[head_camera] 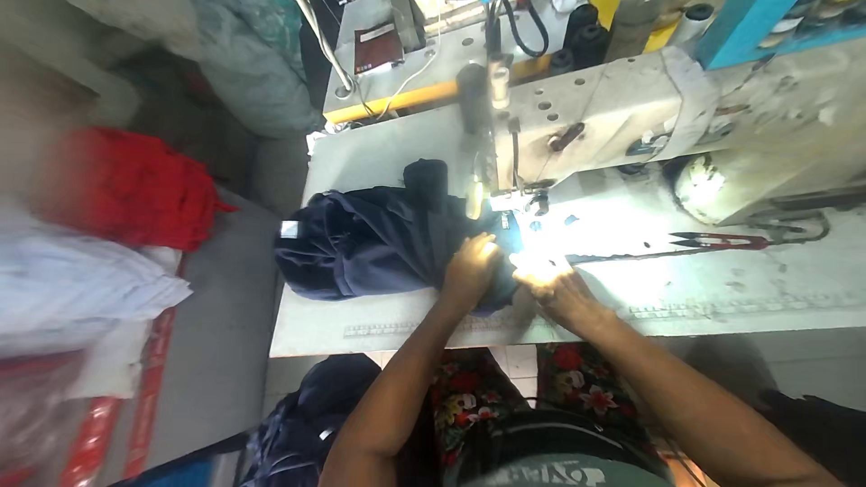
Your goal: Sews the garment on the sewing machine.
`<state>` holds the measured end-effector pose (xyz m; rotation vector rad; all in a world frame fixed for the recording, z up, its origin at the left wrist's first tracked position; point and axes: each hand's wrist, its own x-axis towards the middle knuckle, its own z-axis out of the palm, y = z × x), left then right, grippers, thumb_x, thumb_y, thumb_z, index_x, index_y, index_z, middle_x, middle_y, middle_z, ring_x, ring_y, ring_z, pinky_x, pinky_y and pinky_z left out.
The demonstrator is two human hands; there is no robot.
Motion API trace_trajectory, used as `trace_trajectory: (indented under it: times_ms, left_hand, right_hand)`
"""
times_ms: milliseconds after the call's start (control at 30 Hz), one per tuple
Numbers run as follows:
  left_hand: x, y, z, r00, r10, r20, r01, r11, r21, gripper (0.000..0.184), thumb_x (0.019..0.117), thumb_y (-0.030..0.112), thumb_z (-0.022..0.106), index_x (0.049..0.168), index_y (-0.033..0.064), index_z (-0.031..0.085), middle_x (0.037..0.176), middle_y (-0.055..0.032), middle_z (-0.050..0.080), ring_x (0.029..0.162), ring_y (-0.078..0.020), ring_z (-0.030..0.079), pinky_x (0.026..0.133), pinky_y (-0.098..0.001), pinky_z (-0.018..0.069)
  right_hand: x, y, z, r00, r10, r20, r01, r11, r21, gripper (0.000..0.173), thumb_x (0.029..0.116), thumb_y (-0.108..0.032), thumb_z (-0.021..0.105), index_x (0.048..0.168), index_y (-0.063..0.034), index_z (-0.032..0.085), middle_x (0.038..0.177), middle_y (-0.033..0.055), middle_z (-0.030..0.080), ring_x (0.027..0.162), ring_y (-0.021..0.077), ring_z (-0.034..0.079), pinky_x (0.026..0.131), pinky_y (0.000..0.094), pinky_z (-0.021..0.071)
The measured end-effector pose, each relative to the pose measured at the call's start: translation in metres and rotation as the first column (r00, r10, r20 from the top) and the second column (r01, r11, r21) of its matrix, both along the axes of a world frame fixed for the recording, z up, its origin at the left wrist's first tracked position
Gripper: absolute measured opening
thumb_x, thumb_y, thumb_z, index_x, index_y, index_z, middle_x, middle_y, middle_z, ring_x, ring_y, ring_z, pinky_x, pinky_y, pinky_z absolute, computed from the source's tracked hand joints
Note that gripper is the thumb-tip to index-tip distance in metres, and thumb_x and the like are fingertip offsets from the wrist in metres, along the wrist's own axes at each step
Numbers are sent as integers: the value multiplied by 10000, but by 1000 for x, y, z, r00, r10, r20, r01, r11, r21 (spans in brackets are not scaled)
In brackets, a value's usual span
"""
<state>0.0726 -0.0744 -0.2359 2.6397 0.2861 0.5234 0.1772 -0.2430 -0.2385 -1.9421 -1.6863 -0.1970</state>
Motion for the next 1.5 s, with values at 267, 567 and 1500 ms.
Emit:
trace_trajectory:
  times_ms: [267,567,1500]
  left_hand:
    - [-10,9,3,995,-91,40,90,995,40,315,969,-62,544,1176,49,754,1285,-120,717,1263,-381,637,1090,-598,444]
    - [-8,14,1,983,-182,-26,183,983,34,282,994,145,621,1245,112,746,1334,-144,685,1285,-400,615,1085,-658,418]
    - [2,15,-4,992,-121,-24,122,988,97,288,1021,181,587,1255,113,741,1362,-123,673,1302,-415,596,1081,-663,416]
  right_hand:
    - [-9,3,1,996,-84,-4,84,996,-3,148,909,46,620,943,-3,755,1161,182,750,1115,360,714,894,544,544]
    - [-14,3,-1,992,-125,19,125,992,-22,132,919,40,621,956,13,745,1193,187,739,1113,359,715,907,572,526]
    - [-6,17,-3,986,-165,22,166,986,-33,160,944,-13,615,1012,2,759,1218,194,725,1137,390,688,936,565,517]
